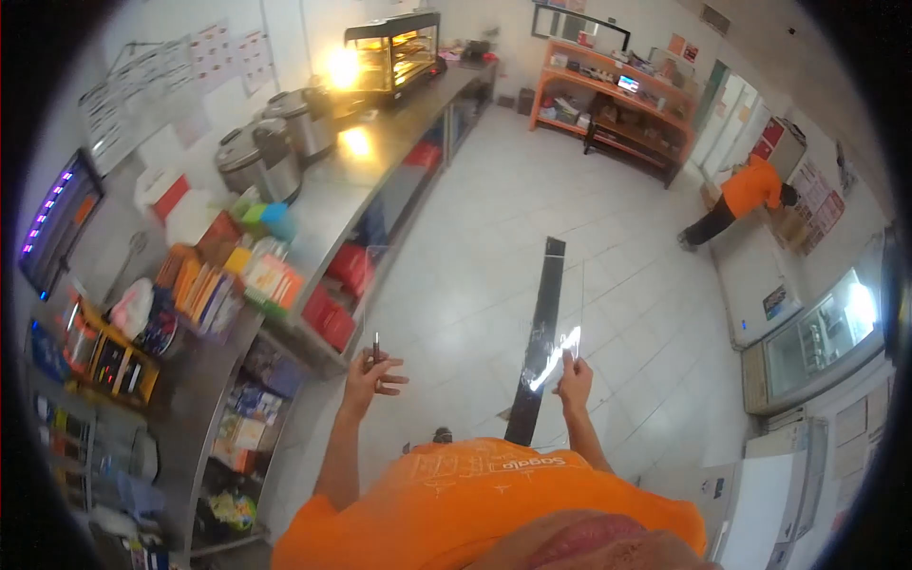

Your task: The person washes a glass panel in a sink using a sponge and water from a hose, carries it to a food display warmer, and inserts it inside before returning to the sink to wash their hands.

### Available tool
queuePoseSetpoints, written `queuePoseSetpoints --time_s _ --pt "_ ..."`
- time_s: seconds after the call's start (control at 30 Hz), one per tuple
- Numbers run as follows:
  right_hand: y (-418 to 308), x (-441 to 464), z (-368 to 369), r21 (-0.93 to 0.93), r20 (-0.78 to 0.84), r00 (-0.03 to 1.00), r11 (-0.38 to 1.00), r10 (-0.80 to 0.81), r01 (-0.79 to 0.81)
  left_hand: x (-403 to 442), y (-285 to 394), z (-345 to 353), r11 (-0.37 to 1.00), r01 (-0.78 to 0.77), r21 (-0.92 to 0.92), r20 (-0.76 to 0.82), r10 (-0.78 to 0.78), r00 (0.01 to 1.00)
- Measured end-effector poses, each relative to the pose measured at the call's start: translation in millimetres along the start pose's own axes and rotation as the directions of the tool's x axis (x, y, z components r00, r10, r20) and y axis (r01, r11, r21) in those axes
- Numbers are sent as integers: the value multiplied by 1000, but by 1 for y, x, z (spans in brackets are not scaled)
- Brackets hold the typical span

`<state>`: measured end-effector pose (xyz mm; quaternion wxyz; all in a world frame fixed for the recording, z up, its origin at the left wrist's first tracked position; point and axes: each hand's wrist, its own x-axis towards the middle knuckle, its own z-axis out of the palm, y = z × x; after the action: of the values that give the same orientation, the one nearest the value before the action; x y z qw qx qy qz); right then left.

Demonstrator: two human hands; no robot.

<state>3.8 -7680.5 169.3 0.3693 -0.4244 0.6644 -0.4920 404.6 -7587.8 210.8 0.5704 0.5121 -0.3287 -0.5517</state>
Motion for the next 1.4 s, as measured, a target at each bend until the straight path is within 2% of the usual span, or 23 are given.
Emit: queuePoseSetpoints --time_s 0.13,0.23,0.37,0.43,0.5,0.6,0.67,0.8,0.9,1.0,1.07,1.17,1.3,1.4 --pt "-12 114 43 97 -137 984 990 111 -98 170 34 39 996 72 49 172 -79 982" --pt "-9 209 76 120 -209 963 982 170 -148 299 54 75 992 55 118 243 -82 967" --pt "-35 361 120 110 -191 974 989 121 -101 458 66 101 996 -11 86 266 -12 964" --pt "-66 444 168 131 -143 988 990 63 -44 521 80 110 998 -26 52 219 14 976" --pt "-92 518 210 64 -86 996 998 33 -27 575 91 113 999 -35 29 160 30 987" --pt "-125 613 281 9 44 999 1000 6 -7 647 93 106 998 -44 35 -3 45 999" --pt "-136 684 326 7 139 989 998 -58 58 700 93 105 998 -34 -57 -65 30 997" --pt "-162 816 416 11 193 979 998 -64 63 832 105 106 993 -82 -89 -138 69 988" --pt "-190 913 474 52 123 986 993 -112 107 957 145 108 990 -132 -43 -120 126 985" --pt "-222 994 519 7 18 991 991 -135 135 1085 185 125 988 -154 4 -89 153 984" --pt "-231 1051 542 46 -12 994 993 -106 106 1160 199 139 990 -133 40 -101 137 985" --pt "-239 1127 584 64 -56 998 997 -41 45 1270 214 155 967 -150 204 -147 182 972" --pt "-250 1252 665 40 -62 997 998 -38 40 1410 235 156 972 -161 172 -168 190 967" --pt "-268 1372 730 10 28 982 983 -184 184 1509 242 155 967 -232 101 -246 251 936"
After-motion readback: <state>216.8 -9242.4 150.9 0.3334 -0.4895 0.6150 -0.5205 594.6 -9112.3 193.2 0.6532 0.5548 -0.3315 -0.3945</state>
